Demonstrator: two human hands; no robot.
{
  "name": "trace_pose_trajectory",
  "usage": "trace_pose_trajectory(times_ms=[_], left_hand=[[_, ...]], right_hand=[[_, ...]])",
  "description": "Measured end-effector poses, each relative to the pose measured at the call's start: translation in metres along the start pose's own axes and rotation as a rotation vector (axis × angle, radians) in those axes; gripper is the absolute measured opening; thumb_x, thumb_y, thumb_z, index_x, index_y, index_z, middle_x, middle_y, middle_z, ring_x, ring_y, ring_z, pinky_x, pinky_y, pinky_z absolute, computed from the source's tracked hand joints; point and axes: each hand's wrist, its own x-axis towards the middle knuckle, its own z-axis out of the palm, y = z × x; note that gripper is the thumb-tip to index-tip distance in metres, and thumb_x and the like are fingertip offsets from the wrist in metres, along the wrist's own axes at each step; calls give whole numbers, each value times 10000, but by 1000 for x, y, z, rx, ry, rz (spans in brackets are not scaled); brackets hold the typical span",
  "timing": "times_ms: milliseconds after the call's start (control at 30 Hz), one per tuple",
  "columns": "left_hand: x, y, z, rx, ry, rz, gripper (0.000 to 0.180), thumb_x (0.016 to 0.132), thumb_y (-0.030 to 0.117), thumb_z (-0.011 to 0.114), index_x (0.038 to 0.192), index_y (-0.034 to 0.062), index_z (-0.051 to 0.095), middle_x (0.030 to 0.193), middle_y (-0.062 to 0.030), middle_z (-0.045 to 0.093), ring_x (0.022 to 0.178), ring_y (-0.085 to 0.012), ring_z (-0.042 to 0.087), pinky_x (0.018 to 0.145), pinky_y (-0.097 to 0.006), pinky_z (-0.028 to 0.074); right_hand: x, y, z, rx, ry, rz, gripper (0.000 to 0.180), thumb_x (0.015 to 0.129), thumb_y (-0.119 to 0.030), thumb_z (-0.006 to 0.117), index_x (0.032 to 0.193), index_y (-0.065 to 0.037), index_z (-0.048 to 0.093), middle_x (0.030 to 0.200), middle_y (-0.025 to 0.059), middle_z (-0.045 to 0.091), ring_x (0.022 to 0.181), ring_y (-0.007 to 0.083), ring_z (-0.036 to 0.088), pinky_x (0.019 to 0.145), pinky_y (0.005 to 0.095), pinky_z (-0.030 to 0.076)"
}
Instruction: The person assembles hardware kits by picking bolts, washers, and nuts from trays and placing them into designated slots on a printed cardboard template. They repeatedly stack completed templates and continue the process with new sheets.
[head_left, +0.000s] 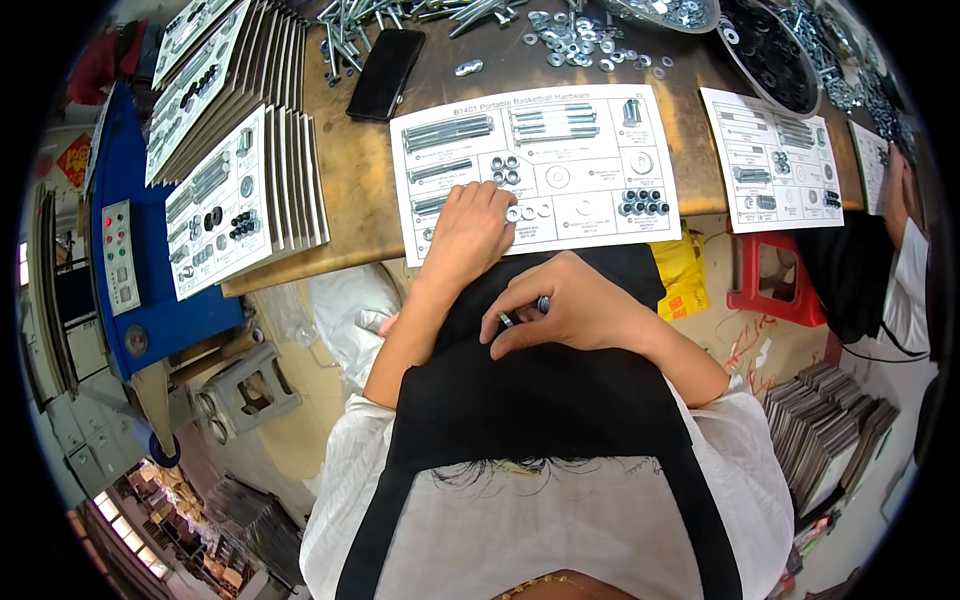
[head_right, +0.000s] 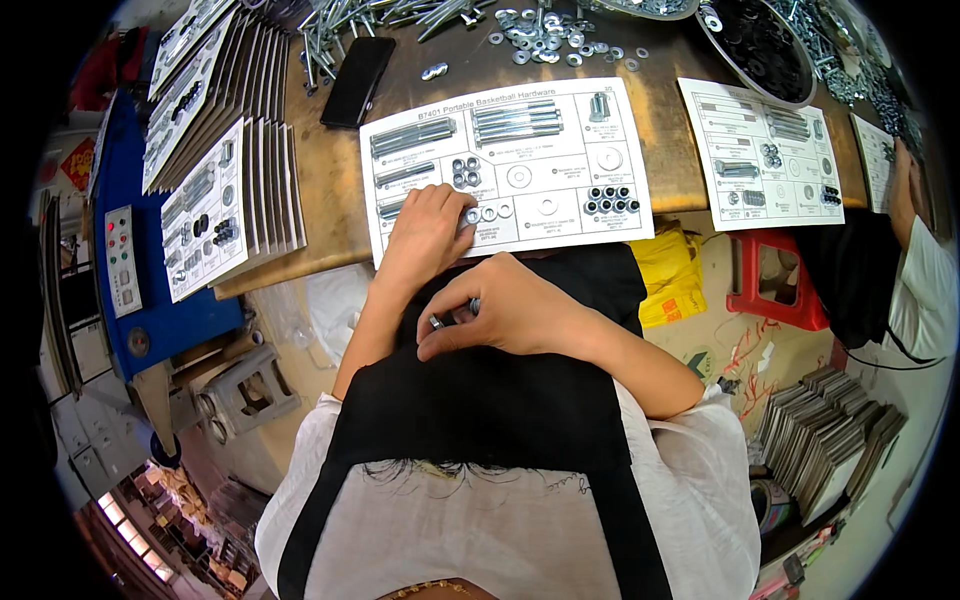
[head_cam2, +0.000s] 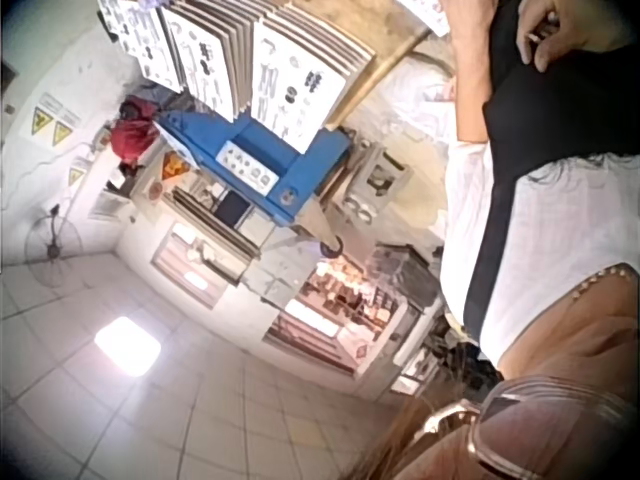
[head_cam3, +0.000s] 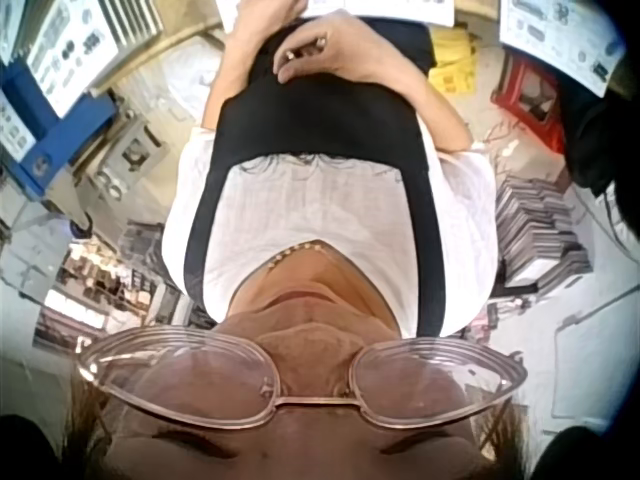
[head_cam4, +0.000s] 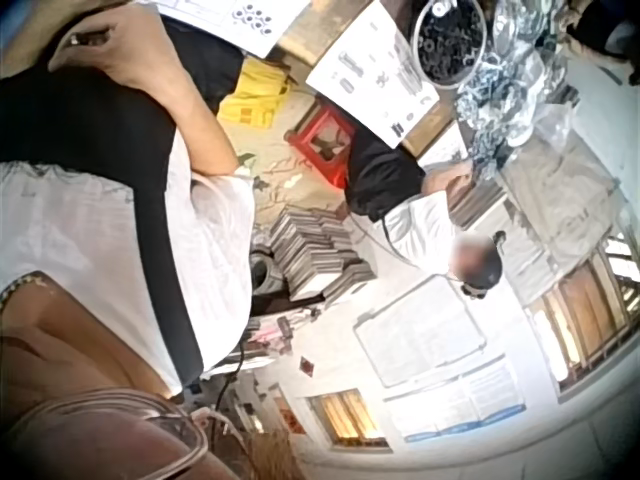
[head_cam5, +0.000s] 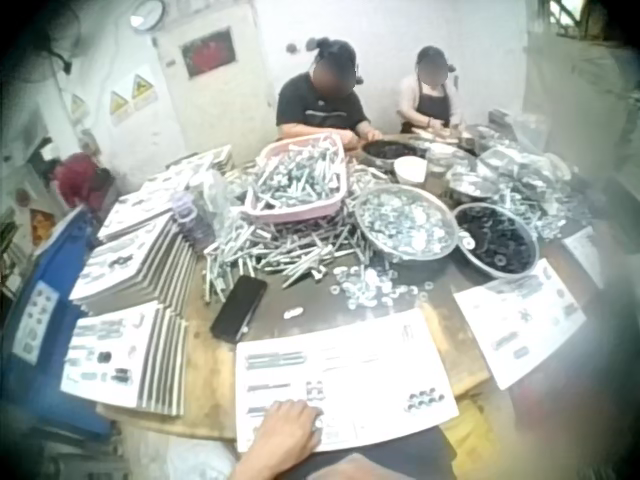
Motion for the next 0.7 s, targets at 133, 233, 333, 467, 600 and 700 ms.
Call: trace_pose_trajectory(times_ms=[133, 233, 333, 467, 600, 700], left_hand=[[2, 1, -8, -74, -52, -46, 258, 754, 118, 704, 997, 51, 652, 921, -111, 612, 906, -287, 577, 844, -375, 428], [1, -5, -34, -425, 14, -99, 220, 742, 100, 714, 957, 61, 694, 910, -107, 639, 879, -279, 606, 800, -366, 454], [-15, -1, -72, -838, 297, 40, 218, 693, 96, 755, 910, 89, 743, 903, -71, 661, 839, -248, 629, 743, -340, 473], [-20, 36, -97, -323, 449, 330, 322, 612, 180, 819, 924, 124, 767, 917, -13, 673, 804, -201, 636, 726, -313, 470], [-24, 47, -92, -217, 531, 345, 368, 579, 190, 841, 930, 108, 764, 920, -12, 666, 792, -199, 627, 712, -314, 468], [-21, 40, -88, -537, 662, 255, 386, 552, 137, 856, 922, 88, 759, 885, -29, 654, 786, -189, 620, 692, -311, 469]], right_hand=[[1, 4, 0, -33, 55, -39, 200, 721, -206, 829, 881, -105, 765, 675, 1, 631, 549, 84, 460, 538, 243, 379], [0, -3, -2, -129, 189, -139, 234, 684, -196, 843, 888, -110, 763, 626, 2, 568, 544, 90, 451, 531, 259, 369], [-2, -11, -7, -212, 340, -240, 279, 641, -178, 852, 895, -112, 758, 590, 7, 498, 534, 117, 441, 520, 280, 357], [1, -8, -8, -231, 376, -276, 238, 694, -207, 850, 867, -82, 746, 606, 16, 550, 535, 134, 489, 512, 287, 376], [4, -2, -4, -115, 318, -298, 220, 769, -199, 794, 917, -50, 727, 600, 3, 486, 537, 106, 454, 508, 284, 364], [2, 6, -13, 719, 125, -97, 315, 933, -268, 616, 1101, -4, 657, 668, -8, 512, 564, 94, 467, 514, 264, 383]])
